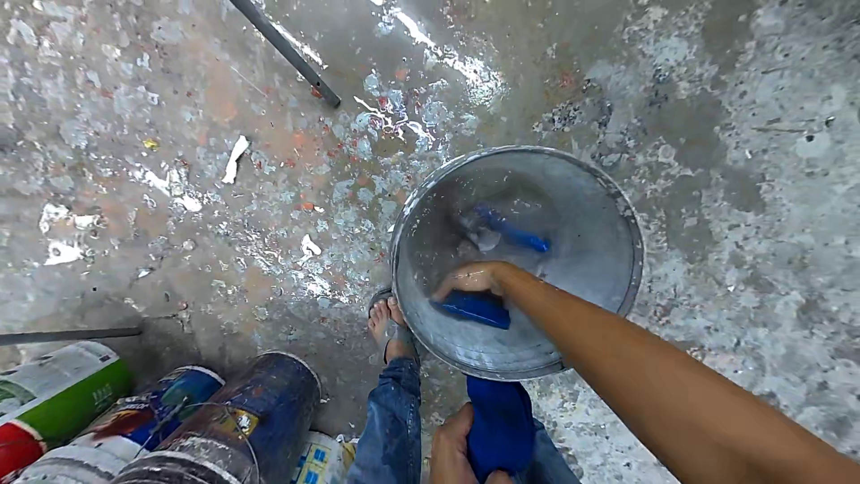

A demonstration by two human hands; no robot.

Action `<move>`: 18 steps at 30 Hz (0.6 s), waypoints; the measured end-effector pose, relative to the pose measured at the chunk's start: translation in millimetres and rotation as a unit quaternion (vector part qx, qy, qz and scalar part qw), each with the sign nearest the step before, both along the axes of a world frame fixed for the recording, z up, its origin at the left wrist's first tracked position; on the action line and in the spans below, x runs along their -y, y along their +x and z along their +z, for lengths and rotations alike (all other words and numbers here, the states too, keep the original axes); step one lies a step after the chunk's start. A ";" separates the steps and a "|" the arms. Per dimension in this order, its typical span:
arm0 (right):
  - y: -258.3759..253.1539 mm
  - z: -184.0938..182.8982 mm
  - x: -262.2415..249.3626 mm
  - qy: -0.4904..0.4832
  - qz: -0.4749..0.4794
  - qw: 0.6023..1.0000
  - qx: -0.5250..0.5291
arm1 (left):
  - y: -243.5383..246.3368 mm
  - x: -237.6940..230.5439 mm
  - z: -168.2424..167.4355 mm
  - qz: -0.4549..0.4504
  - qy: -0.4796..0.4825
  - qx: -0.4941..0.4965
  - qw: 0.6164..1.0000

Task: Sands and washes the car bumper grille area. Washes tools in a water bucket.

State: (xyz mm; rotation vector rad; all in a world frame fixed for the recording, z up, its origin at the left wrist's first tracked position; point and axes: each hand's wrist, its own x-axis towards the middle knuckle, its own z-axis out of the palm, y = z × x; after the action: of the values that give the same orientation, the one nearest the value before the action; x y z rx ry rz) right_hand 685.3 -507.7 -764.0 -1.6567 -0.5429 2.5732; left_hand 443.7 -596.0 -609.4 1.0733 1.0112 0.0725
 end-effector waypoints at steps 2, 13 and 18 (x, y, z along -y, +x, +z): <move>14.5 11.5 -1.8 -0.048 -0.059 0.997 -0.005 | 0.8 0.0 0.5 0.003 -0.002 0.004 1.000; 40.2 -9.9 -45.3 0.131 -0.061 0.919 0.366 | 1.3 5.3 -1.1 0.014 -0.017 0.019 1.000; 31.5 -29.5 -45.7 0.037 -0.003 0.963 0.268 | 0.7 7.5 0.2 0.012 -0.031 0.014 0.999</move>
State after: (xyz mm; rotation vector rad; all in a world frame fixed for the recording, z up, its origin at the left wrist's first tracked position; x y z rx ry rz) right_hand 716.8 -462.0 -793.5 -2.3218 -0.6362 2.0457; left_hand 444.4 -603.5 -609.2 1.0019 0.9942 0.0745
